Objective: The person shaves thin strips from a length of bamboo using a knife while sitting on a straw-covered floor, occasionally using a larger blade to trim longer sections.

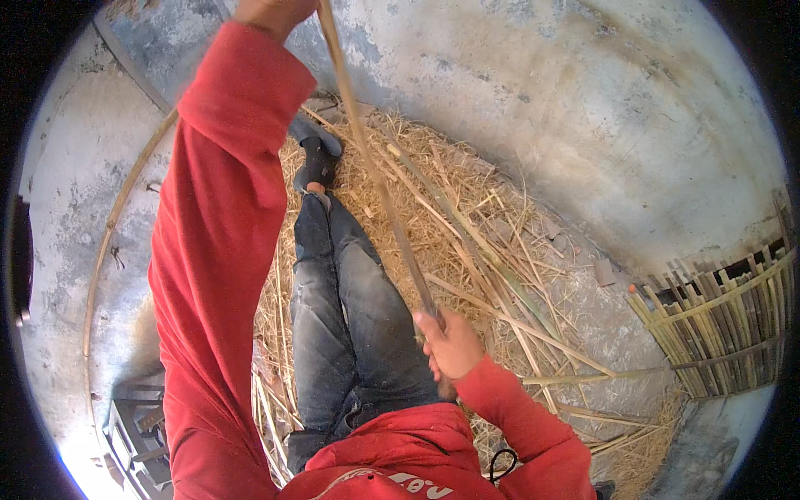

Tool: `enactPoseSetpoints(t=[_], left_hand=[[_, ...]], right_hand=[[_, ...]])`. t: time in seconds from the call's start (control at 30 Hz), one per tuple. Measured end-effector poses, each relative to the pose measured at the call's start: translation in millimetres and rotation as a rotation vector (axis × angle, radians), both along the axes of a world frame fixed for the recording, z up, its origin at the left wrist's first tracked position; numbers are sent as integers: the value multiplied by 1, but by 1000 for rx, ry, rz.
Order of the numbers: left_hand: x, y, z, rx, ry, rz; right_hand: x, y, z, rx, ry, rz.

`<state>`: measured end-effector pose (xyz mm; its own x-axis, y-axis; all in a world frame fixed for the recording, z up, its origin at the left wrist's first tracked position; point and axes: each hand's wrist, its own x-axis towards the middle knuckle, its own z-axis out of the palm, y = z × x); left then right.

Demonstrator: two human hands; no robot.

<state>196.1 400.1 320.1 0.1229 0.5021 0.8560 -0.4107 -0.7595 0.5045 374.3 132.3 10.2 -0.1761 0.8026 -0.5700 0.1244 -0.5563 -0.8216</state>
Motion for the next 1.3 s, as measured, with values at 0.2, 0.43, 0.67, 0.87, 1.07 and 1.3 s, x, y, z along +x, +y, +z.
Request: enactPoseSetpoints(t=[0.2, 0.43, 0.67, 0.87, 1.07, 1.3], left_hand=[[3, 11, -5, -4, -86, -11], [4, 12, -8, -20, -120, 1], [14, 10, -10, -28, -188, 174], [-91, 48, -58, 156, 492, 933], [-77, -10, -312, -319, 210, 632], [-61, -4, -397, -480, 107, 853]], right_hand=[[27, -4, 11, 207, -23, -280], [3, 22, 100, 741, 474, -716], [-6, -15, -71, -205, 121, -208], [12, -38, -96, 45, 36, -280], [42, -33, -86, 40, 7, -328], [29, -64, -113, -82, -67, -235]])
